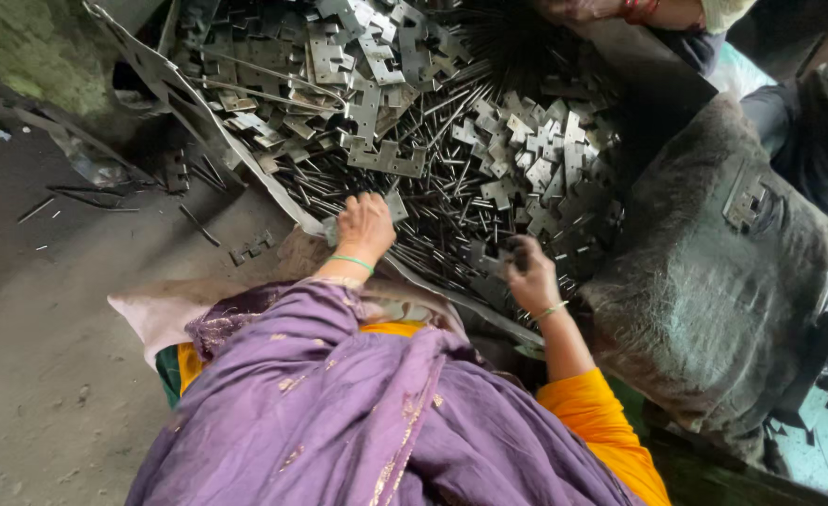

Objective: The person sits on the floor and sorts small metal parts from a large bin, picking them up by hand and placing them into a cloth bag. The task involves repetitive handling of metal pieces in a workshop setting.

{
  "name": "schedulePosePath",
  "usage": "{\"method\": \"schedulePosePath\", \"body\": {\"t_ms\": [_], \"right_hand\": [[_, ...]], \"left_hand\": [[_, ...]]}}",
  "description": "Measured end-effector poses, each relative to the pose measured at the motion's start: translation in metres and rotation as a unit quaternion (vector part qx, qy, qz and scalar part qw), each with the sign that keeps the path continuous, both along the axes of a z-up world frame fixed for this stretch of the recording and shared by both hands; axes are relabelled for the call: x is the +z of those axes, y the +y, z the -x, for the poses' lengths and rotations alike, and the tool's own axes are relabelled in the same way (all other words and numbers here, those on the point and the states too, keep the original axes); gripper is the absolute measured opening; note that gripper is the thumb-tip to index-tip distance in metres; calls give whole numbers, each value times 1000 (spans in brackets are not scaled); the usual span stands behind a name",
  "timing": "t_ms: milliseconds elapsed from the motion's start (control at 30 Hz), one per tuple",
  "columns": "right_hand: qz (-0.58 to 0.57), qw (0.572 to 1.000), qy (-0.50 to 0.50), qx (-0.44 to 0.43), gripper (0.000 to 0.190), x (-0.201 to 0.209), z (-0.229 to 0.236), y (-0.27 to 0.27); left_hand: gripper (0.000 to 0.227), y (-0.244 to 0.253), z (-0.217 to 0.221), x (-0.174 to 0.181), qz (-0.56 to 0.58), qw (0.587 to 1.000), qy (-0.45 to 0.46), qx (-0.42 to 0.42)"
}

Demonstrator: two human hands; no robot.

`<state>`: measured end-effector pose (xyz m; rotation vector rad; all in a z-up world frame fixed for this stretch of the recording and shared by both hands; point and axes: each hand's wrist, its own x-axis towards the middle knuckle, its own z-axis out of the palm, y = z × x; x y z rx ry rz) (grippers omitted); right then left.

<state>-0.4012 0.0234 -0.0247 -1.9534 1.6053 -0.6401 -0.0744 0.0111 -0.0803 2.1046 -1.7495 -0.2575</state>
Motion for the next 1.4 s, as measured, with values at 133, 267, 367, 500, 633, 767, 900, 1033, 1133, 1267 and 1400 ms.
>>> {"method": "schedulePosePath", "body": {"t_ms": [133,267,367,500,633,767,900,1033,1133,1267,1400], "right_hand": [[73,995,-59,-24,36,31,32,-2],[-85,815,-541,-187,40,49,32,-20],[-197,585,-731,-291,42,45,16,-28],[-218,712,-651,-147,61,40,-26,-31],[-120,961,-241,-56,82,57,-74,-21],[67,984,-93,134,71,59,-130,4],[75,958,-42,273,72,56,-130,16],[-79,984,-159,4,53,64,-66,-2],[-198,836,-483,-170,54,74,17,-12],[164,938,-22,-304,52,76,145,-7],[291,845,341,-291,67,64,224,7]], "left_hand": [[11,15,-38,19,94,995,46,4],[14,11,-78,44,205,939,275,15],[16,11,-83,52,199,705,672,108],[24,21,-64,57,12,489,852,185],[32,25,-5,46,-105,339,935,1],[51,24,46,24,-139,282,949,14],[55,19,61,14,-166,372,913,-1],[75,-5,64,18,-239,584,766,-123],[93,-34,39,14,18,939,284,-193],[90,-66,0,3,36,982,51,-179],[81,-73,-9,-4,70,980,-3,-186]]}}
